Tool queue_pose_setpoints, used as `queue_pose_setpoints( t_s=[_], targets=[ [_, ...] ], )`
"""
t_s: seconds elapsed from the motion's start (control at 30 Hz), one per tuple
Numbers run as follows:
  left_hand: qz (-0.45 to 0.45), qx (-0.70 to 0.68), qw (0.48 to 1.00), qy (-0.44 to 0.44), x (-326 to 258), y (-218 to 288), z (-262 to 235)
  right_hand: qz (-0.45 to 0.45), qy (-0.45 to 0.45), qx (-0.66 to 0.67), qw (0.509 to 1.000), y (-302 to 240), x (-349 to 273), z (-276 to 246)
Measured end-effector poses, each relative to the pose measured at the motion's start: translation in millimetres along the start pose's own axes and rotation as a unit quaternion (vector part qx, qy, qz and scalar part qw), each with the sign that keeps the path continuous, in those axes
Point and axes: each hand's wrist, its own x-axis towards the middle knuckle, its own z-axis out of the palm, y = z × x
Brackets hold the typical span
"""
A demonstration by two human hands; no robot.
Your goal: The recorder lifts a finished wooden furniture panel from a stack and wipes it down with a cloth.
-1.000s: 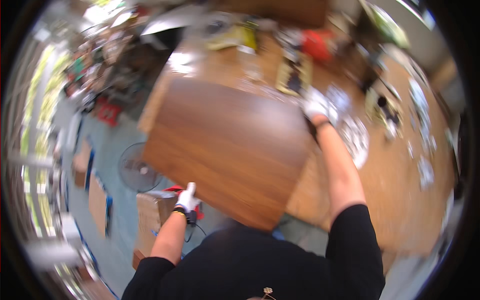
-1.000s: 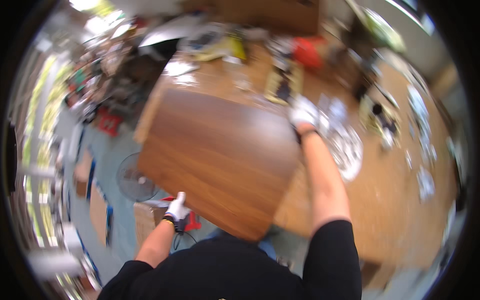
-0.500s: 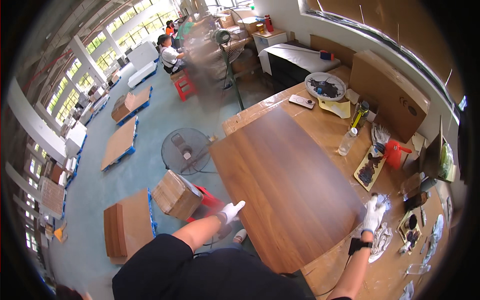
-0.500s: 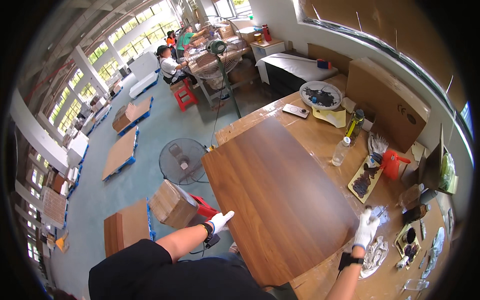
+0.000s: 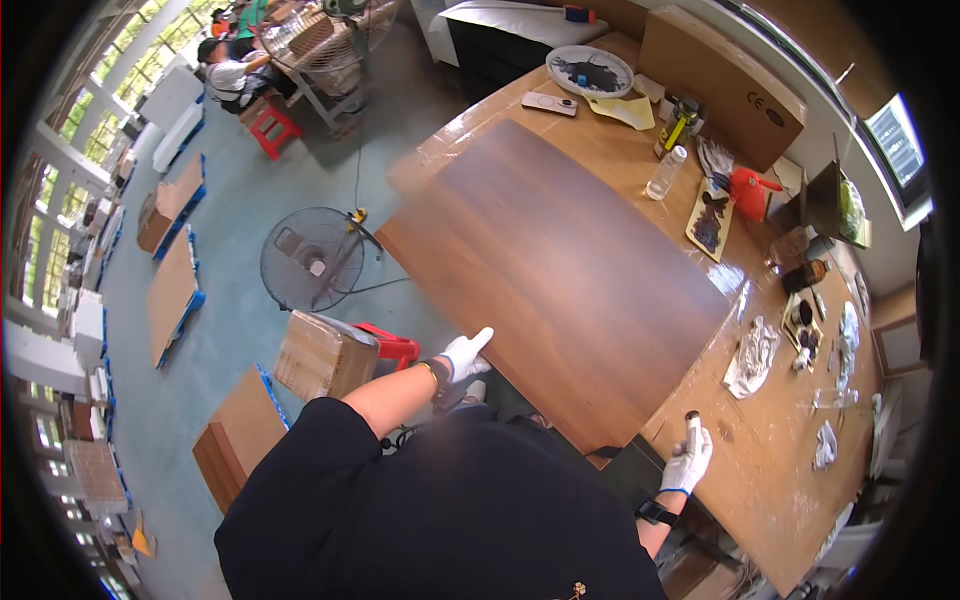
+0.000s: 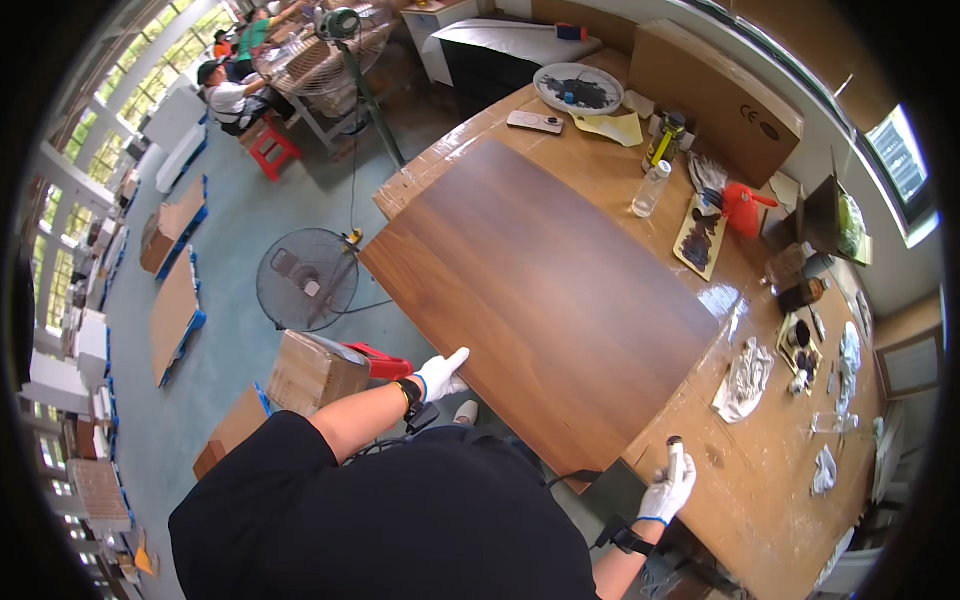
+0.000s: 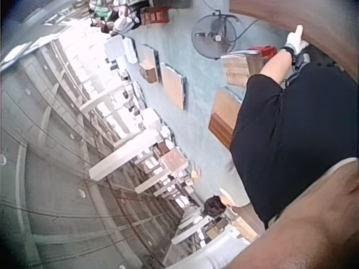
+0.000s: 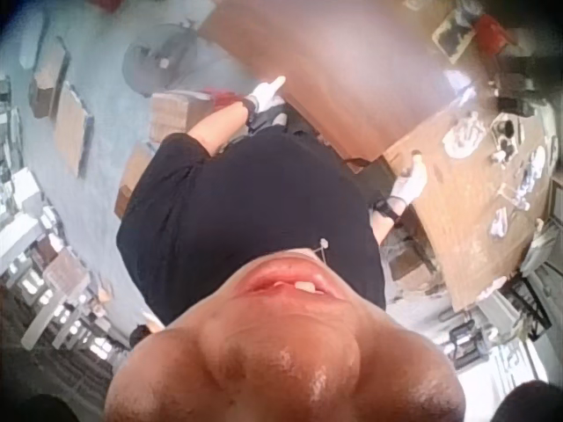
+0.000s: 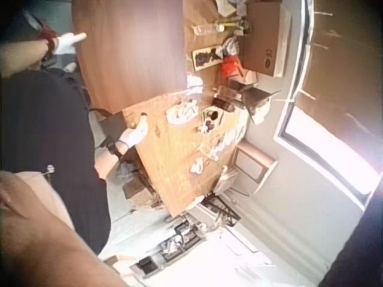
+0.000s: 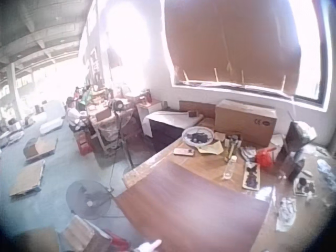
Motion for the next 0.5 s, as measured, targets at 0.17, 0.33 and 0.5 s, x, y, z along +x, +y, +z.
queue_pose_setpoints(
  t_s=[0.17, 0.33, 0.5],
  targets=[
    [0.019, -0.025, 0.999, 0.030, -8.0, 21.9, -14.9, 0.076, -0.043, 0.113, 0.990, -2.9, -72.1, 25.1],
    [0.036, -0.070, 0.991, 0.106, 14.9, 37.5, -55.1, 0.098, -0.080, 0.136, 0.983, 15.3, -105.1, 52.5],
    [0.040, -0.129, 0.988, 0.071, 4.7, 73.8, -60.8, 0.073, 0.006, 0.026, 0.997, 11.2, -164.0, 109.3]
  ],
)
